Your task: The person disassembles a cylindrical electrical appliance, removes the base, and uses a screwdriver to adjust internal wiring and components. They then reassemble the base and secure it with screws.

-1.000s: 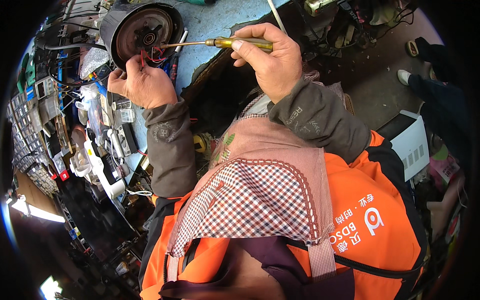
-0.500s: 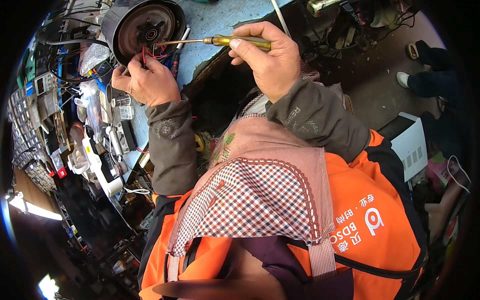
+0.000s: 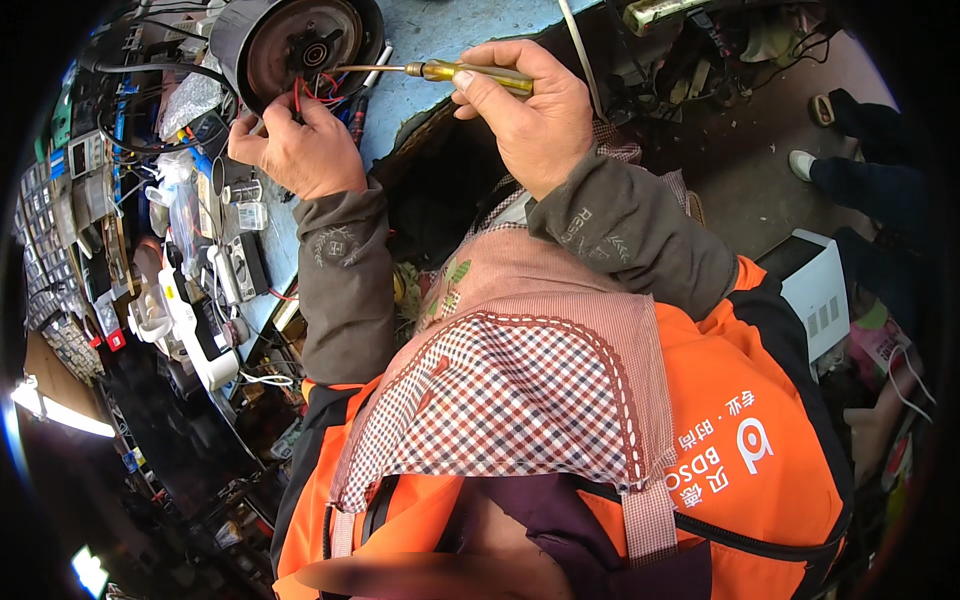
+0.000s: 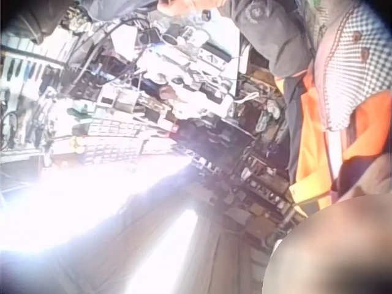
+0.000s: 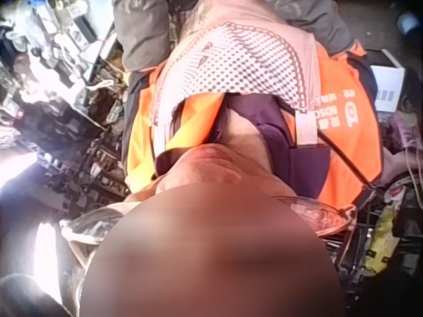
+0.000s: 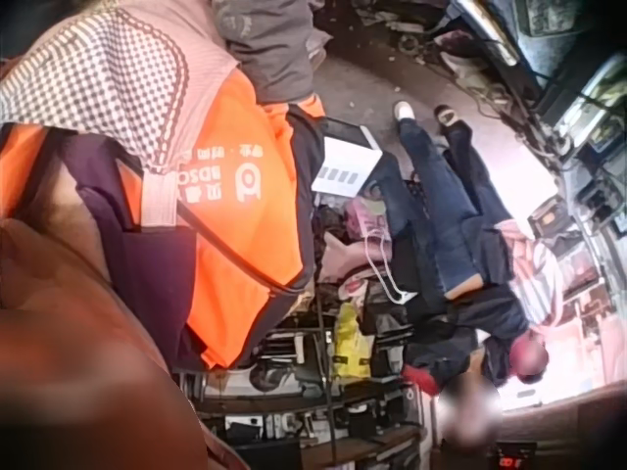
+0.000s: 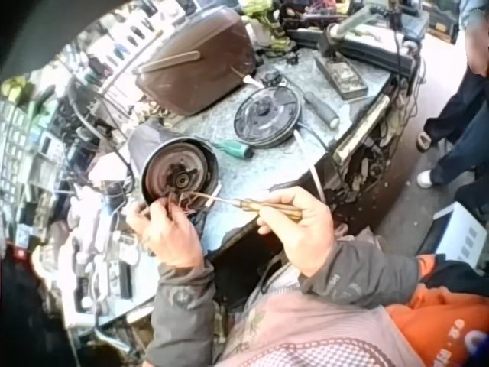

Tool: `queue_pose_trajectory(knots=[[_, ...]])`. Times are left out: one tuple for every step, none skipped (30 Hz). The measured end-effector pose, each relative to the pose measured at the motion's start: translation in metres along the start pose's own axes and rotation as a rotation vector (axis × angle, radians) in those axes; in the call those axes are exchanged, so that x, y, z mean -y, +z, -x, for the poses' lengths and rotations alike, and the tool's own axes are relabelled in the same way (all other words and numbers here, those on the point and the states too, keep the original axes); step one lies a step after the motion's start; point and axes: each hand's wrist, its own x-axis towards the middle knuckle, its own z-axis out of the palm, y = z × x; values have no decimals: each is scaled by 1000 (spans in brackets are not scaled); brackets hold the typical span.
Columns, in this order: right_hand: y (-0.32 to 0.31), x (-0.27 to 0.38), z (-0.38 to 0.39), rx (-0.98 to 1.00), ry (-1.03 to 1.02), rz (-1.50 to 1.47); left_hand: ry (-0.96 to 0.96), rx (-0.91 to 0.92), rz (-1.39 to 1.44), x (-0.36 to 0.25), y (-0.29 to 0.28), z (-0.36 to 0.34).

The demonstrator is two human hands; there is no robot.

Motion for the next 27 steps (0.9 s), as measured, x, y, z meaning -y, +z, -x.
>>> queue_pose_trajectory(knots=[[2,0,0,0,0,-1,5,1,1,-1,-1,-1],[3,0,1,1,1,-2,11,2,1,-1,-3,-1],[5,-2,2,-2,4,-16,5,2,10,-2,-2,-2],[6,-3,2,-3,6,-24,-1,1,20,-2,-2,-1],[6,-4,2,-5,8,-32,-7,0,29,-3,-1,-2],[7,-5,4,-4,14,-43,-10,2,27,-2,-2,-1],[8,-5,6,-11,48,-59,-13,3,26,-2,-2,-1],[8,-7,9,16,-27,36,-17,5,24,-3,-3,-1],[8,-10,12,40,-104,134,31,-12,-29,-8,-6,-3],[8,-11,12,64,-181,231,16,-5,-24,-9,-6,-3],[4,-9,9,140,-463,440,1,2,-19,-9,-5,-3],[8,-7,12,165,-498,438,-15,8,-16,-9,-5,-3],[9,-6,12,185,-554,478,-3,2,-26,-10,-6,-4],[10,-6,12,204,-610,518,-1,2,-23,-10,-6,-3],[11,-6,11,198,-622,541,4,0,-24,-9,-5,-3],[12,-7,11,192,-634,563,10,-1,-24,-8,-6,-4],[14,-6,10,186,-646,586,29,4,-33,-6,-6,-4],[16,-5,12,142,-447,474,8,0,10,-6,-6,-5],[19,-3,15,98,-248,361,-13,-4,53,-5,-5,-5],[20,-1,15,54,-51,246,-33,-8,97,-5,-4,-6],[20,-1,12,38,1,205,42,-1,90,-2,-8,-6],[19,0,11,42,32,177,23,-33,228,3,-7,-2],[17,1,11,45,63,149,6,-64,368,11,-5,5],[17,1,10,46,93,121,-9,-94,509,14,-6,2],[21,1,10,43,-9,123,-17,-10,456,23,-12,-4],[19,0,8,69,-60,214,-166,95,475,27,-14,-10],[15,-3,8,103,-105,306,-179,137,473,36,-10,-16]])
